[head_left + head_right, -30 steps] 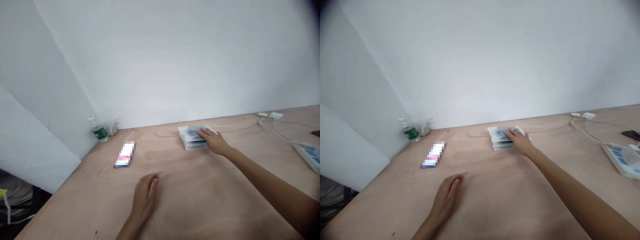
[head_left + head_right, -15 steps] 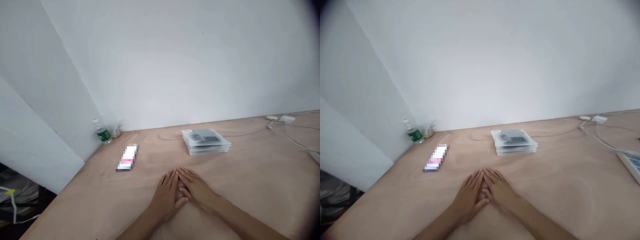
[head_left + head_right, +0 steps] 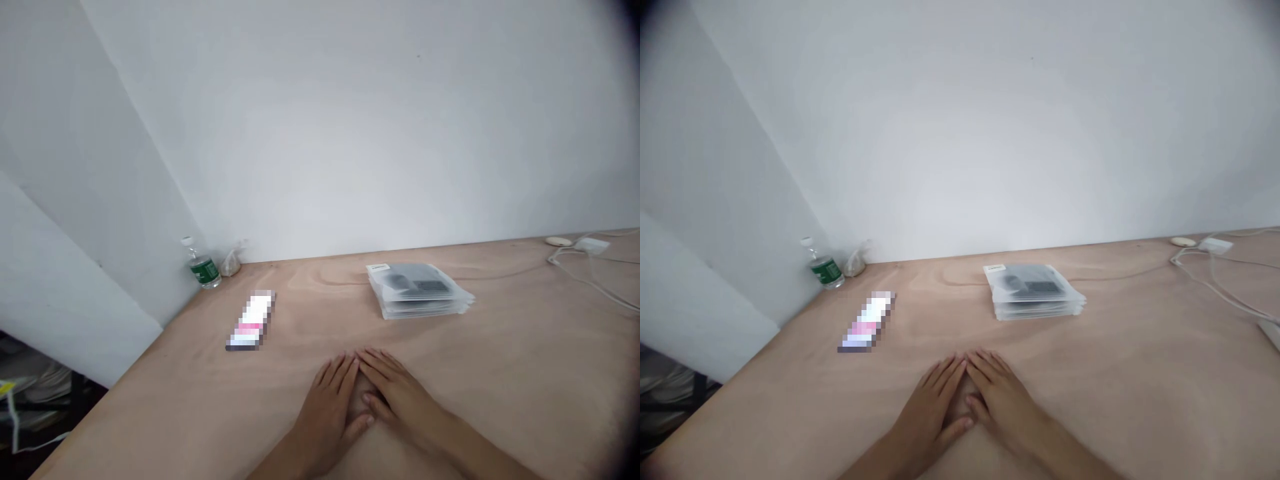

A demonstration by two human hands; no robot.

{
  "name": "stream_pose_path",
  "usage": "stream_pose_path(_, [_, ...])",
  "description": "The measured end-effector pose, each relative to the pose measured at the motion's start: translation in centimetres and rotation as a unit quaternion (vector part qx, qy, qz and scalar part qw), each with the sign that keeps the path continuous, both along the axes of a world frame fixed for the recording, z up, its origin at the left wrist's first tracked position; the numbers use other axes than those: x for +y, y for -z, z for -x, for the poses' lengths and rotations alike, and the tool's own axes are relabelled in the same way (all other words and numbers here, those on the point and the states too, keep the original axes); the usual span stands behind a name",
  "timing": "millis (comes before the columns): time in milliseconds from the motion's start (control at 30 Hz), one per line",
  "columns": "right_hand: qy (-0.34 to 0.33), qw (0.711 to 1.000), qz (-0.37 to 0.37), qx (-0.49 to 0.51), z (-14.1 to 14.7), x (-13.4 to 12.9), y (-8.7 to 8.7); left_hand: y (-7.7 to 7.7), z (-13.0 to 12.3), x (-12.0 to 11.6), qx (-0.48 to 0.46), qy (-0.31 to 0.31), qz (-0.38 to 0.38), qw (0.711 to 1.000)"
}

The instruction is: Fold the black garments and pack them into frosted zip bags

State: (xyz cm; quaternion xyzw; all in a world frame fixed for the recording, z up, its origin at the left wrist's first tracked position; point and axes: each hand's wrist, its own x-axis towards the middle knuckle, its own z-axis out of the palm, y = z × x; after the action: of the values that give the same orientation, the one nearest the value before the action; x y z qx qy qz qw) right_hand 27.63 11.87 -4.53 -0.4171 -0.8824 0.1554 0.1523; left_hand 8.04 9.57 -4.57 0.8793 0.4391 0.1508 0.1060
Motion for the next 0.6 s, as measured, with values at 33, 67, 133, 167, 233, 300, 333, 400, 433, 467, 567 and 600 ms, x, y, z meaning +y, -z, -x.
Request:
stream_pose_path(33, [-0.001,1.000,0.002,0.002,-0.02,0.02,0.00,0.01,0.00,0.03,0.000,0.001,0.002,1.000])
stream_pose_path(67, [-0.001,1.000,0.003,0.002,-0.03,0.03,0.00,0.00,0.00,0.05,0.001,0.003,0.003,1.000])
stream_pose_path(133, [-0.001,1.000,0.005,0.001,-0.03,0.04,-0.01,-0.03,0.01,0.09,0.002,0.006,0.005,1.000])
stream_pose_path(167, [0.000,1.000,0.005,0.001,-0.02,0.03,-0.04,-0.04,0.02,0.10,0.002,0.006,0.005,1.000])
stream_pose_path(233, [0.001,1.000,0.004,0.000,0.01,-0.01,-0.16,-0.01,0.08,0.11,0.003,0.006,0.002,1.000])
stream_pose_path(300, [0.002,1.000,0.006,-0.002,0.04,-0.07,-0.33,0.08,0.15,0.11,0.007,0.007,0.000,1.000])
stream_pose_path(333, [0.003,1.000,0.007,-0.003,0.06,-0.10,-0.42,0.14,0.18,0.11,0.008,0.007,-0.001,1.000])
stream_pose_path(400, [0.005,1.000,0.010,-0.007,0.08,-0.13,-0.54,0.23,0.21,0.11,0.009,0.008,-0.005,1.000])
stream_pose_path(433, [0.006,1.000,0.011,-0.008,0.08,-0.14,-0.58,0.25,0.21,0.11,0.008,0.008,-0.007,1.000])
stream_pose_path(467, [0.005,1.000,0.010,-0.007,0.08,-0.15,-0.59,0.26,0.19,0.10,0.007,0.007,-0.010,1.000])
stream_pose_path(567, [0.002,1.000,0.008,-0.004,0.04,-0.18,-0.56,0.20,0.12,0.10,0.010,0.007,-0.014,1.000])
stream_pose_path(600, [0.002,1.000,0.008,-0.004,0.03,-0.19,-0.55,0.17,0.10,0.10,0.012,0.007,-0.015,1.000])
